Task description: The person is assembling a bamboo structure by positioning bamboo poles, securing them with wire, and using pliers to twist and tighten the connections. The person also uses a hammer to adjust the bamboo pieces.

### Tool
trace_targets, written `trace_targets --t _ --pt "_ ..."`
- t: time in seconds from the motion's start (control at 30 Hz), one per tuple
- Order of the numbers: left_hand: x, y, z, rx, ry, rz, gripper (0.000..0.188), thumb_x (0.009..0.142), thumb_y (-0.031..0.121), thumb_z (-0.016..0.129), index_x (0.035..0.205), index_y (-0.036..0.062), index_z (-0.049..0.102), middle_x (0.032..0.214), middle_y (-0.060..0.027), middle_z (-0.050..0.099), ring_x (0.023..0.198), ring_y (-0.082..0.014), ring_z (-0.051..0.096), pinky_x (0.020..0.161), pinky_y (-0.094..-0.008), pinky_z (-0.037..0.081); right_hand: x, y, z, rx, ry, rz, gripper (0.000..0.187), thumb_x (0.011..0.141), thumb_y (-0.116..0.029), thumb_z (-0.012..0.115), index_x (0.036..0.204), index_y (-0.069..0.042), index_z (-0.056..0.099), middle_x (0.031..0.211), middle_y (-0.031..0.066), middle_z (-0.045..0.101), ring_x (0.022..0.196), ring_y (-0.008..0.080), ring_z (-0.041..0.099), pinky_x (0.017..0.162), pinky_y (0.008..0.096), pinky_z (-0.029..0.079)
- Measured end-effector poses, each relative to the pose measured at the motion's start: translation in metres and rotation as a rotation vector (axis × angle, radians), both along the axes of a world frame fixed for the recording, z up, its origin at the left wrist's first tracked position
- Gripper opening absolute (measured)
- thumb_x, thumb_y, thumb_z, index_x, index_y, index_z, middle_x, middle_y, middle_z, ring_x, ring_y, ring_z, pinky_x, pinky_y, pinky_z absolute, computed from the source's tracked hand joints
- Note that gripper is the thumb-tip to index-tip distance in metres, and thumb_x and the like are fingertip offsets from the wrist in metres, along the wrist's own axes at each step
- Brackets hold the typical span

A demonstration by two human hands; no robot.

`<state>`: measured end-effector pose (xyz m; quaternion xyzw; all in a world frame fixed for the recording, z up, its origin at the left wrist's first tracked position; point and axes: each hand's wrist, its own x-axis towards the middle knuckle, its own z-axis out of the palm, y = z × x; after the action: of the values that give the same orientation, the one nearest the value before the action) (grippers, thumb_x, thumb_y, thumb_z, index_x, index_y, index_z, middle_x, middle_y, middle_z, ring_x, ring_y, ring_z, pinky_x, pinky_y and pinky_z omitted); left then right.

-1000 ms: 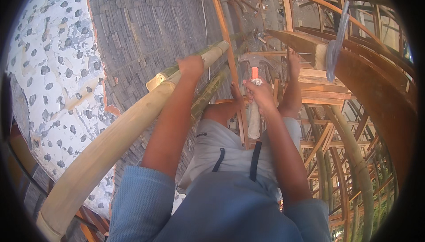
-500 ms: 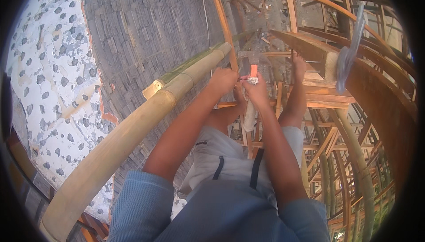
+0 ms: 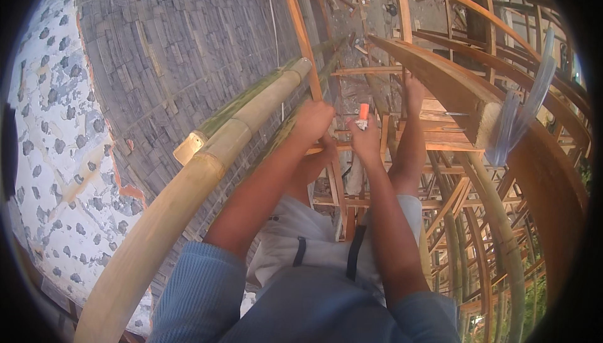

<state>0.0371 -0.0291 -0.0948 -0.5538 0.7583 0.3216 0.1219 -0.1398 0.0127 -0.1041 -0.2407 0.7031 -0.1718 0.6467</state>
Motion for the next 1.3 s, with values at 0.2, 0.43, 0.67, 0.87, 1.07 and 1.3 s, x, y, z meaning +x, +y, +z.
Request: trace_targets --t 0.2,0.43,0.67,0.87,1.07,1.3 --pt "0.018 -0.012 -0.089 0.181 -0.188 0.01 0.014 0.083 0.011 0.066 0.088 0.011 0.08 0.09 -0.0114 0.077 0.087 -0.0296 0.076 0.077 -0.0435 0.057 0.009 -0.006 -0.023 0.252 -0.096 -0.213 0.044 0.097 -0.034 0.068 0.127 -0.005 0.053 0.074 0.0032 0.058 0.053 0.0091 0.052 0.044 0.0268 0.04" --pt "0.05 -0.032 -0.145 0.273 -0.368 -0.046 0.02 0.091 0.013 0.062 0.097 0.0135 0.081 0.101 -0.0081 0.078 0.096 -0.0266 0.076 0.078 -0.0408 0.06 0.007 -0.011 -0.067 0.361 -0.194 -0.304 0.055 0.1 -0.04 0.062 0.139 -0.006 0.046 0.071 0.0022 0.054 0.052 0.0108 0.048 0.047 0.0287 0.041" --pt "0.068 -0.035 -0.184 0.269 -0.374 0.022 0.02 0.091 0.013 0.062 0.099 0.0136 0.08 0.103 -0.0097 0.077 0.097 -0.0278 0.075 0.079 -0.0411 0.061 0.03 -0.004 -0.111 0.321 -0.169 -0.326 0.034 0.099 -0.026 0.066 0.122 -0.01 0.047 0.074 0.0023 0.053 0.054 0.0106 0.047 0.048 0.0281 0.04" --pt "0.083 -0.034 -0.201 0.296 -0.355 0.092 0.021 0.092 0.014 0.059 0.101 0.0106 0.078 0.106 -0.014 0.075 0.1 -0.0323 0.073 0.084 -0.0427 0.059 0.049 -0.007 -0.135 0.289 -0.288 -0.436 0.027 0.098 -0.018 0.065 0.119 -0.012 0.049 0.08 0.0036 0.054 0.055 0.0101 0.045 0.048 0.0272 0.039" --pt "0.063 -0.023 -0.225 0.258 -0.257 0.031 0.021 0.088 0.009 0.06 0.095 0.0104 0.08 0.1 -0.0137 0.077 0.095 -0.0317 0.075 0.08 -0.0431 0.06 0.051 -0.003 -0.165 0.379 -0.256 -0.408 0.025 0.097 -0.015 0.064 0.115 -0.008 0.048 0.079 0.0047 0.055 0.055 0.0109 0.048 0.048 0.0284 0.04" --pt "0.072 -0.025 -0.297 0.249 -0.277 -0.012 0.02 0.09 0.014 0.061 0.1 0.0105 0.078 0.101 -0.0153 0.075 0.096 -0.0327 0.074 0.083 -0.045 0.059 0.048 -0.006 -0.194 0.349 -0.228 -0.515 0.017 0.098 -0.014 0.062 0.105 -0.01 0.048 0.075 0.0017 0.051 0.056 0.0099 0.045 0.047 0.0271 0.036"
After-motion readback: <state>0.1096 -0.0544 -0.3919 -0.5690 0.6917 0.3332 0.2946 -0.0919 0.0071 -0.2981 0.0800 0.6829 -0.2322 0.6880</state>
